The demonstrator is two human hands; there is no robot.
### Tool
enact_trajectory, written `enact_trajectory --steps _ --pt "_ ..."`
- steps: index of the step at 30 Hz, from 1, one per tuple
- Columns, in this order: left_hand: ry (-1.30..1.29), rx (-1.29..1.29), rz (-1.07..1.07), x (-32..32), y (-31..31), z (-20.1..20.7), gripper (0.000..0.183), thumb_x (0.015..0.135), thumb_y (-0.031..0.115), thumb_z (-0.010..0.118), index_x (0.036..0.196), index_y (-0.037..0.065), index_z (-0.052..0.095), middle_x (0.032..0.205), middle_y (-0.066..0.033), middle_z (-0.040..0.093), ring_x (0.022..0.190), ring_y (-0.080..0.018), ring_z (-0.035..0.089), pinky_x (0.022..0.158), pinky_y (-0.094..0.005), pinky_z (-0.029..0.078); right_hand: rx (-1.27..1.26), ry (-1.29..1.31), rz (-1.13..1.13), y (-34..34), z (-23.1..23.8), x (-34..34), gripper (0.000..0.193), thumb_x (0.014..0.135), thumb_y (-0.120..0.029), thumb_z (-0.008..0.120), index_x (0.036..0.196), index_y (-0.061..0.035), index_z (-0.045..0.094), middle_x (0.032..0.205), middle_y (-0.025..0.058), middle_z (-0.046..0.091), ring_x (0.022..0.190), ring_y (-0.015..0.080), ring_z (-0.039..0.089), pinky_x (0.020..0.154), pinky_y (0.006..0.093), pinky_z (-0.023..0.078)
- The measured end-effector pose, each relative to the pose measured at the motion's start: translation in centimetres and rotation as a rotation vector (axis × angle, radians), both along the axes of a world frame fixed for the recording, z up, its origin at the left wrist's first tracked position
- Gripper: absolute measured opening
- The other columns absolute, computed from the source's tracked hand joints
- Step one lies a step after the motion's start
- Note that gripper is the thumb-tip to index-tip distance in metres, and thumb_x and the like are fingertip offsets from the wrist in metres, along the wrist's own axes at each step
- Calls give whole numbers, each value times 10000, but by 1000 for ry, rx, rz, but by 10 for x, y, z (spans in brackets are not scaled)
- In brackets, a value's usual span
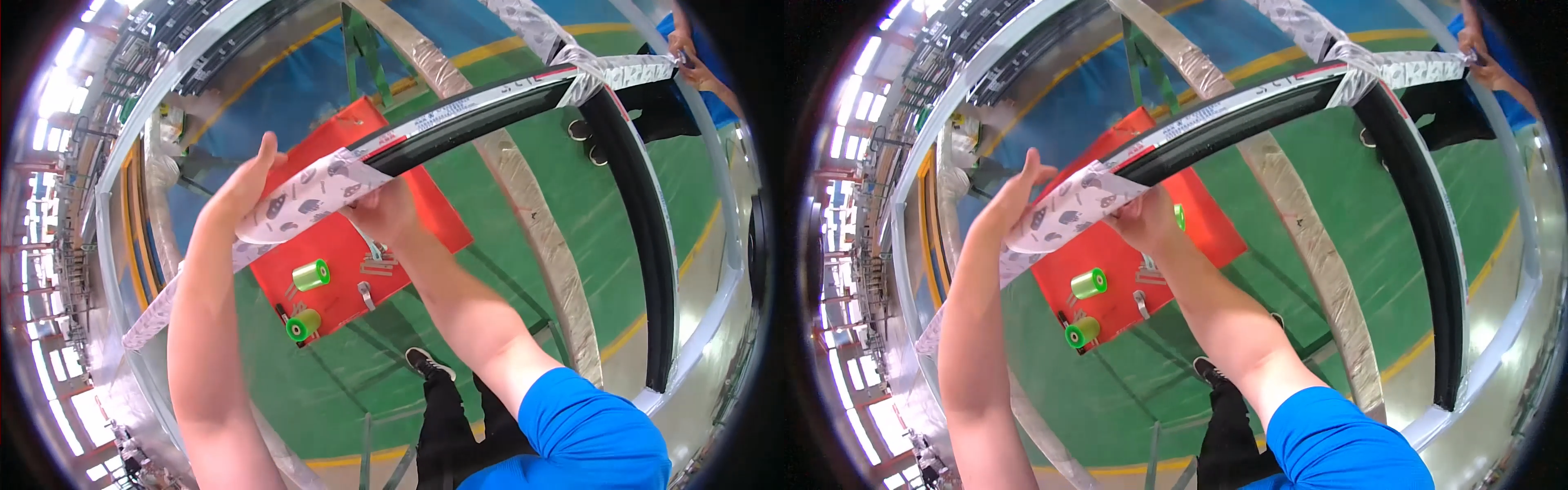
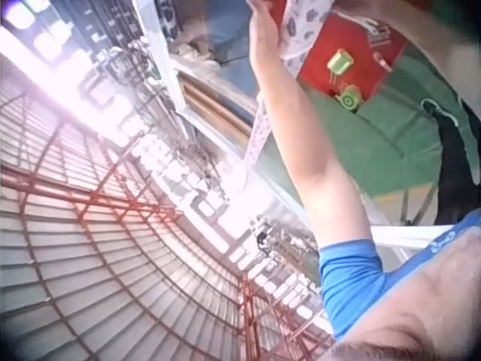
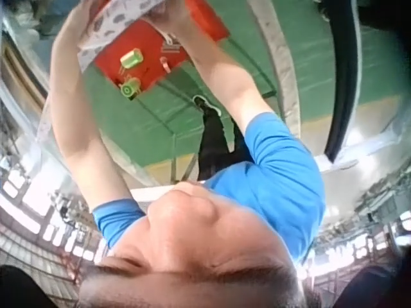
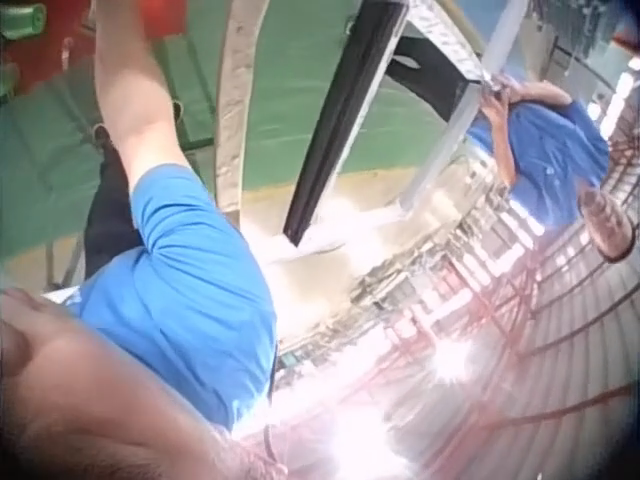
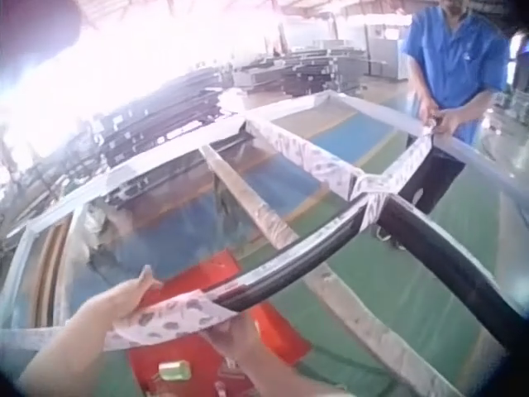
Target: Wrapping a large metal rectangular frame with protective material.
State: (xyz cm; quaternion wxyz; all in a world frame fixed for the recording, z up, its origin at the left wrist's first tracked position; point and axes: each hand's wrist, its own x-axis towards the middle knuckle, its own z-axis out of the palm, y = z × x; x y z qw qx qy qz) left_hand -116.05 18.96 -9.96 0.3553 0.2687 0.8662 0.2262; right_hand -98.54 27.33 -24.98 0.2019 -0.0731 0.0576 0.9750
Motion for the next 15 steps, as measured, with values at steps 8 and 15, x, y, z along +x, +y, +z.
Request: enact_trajectory --steps 8,15 --pt "15 -465 -182 -8 48 -36 765 879 719 527 1136 21 707 1146 -134 678 983 -195 620 911 -362 482 114 251 -27 43 -26 -8 543 906 -542 538 1227 -115 633 1254 74 657 1157 296 611 1033 507 432" --pt "12 -96 -107 -16 44 -40 533 951 519 584 1037 5 696 927 -41 691 791 -106 623 742 -280 509 -52 477 -149 57 -41 -36 483 939 -472 520 1195 -77 629 1157 155 683 1164 343 599 1052 511 429"
